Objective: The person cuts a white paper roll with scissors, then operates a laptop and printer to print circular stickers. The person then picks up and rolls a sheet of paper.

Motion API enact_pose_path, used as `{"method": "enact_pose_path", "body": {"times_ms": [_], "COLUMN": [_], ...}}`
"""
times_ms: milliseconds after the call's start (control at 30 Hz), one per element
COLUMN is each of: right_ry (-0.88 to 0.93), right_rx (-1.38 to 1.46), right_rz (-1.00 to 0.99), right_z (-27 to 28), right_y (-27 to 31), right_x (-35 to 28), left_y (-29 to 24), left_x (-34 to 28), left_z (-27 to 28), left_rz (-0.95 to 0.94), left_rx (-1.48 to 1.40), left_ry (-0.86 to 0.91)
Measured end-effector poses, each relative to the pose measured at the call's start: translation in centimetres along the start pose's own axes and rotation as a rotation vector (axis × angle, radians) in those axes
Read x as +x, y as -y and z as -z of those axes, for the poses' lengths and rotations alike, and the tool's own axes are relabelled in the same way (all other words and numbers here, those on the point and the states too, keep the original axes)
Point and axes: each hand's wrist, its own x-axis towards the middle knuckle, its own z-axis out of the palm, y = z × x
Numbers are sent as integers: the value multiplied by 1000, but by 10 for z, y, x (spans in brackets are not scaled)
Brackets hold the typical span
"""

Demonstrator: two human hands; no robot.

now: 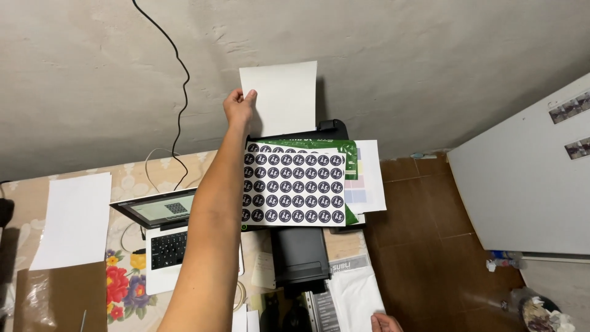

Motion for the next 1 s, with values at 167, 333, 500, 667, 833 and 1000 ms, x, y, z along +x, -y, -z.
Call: {"method": "enact_pose_path", "body": {"times_ms": [167,333,500,667,833,1000], "right_ry": [51,-7,49,203,604,922], "right_rx": [-40,70,266,495,684,995], "right_rz": [81,372,812,775,589,338], "right_z": [30,34,58,84,82,88], "right_y": [95,133,279,477,549,528], "right_x": [-5,34,105,120,70,-78], "left_y": [-40,-146,-272,-357,-375,-240], "left_x": [11,-24,-114,-238,-333,-366], "left_z": [-11,-30,-35,18,117,267], "left_rz": [-151,-391,-795,-727,-247,183], "left_rx": [-14,-78,-9,80,156,-158], "left_ry": [39,134,265,341,318,242]}}
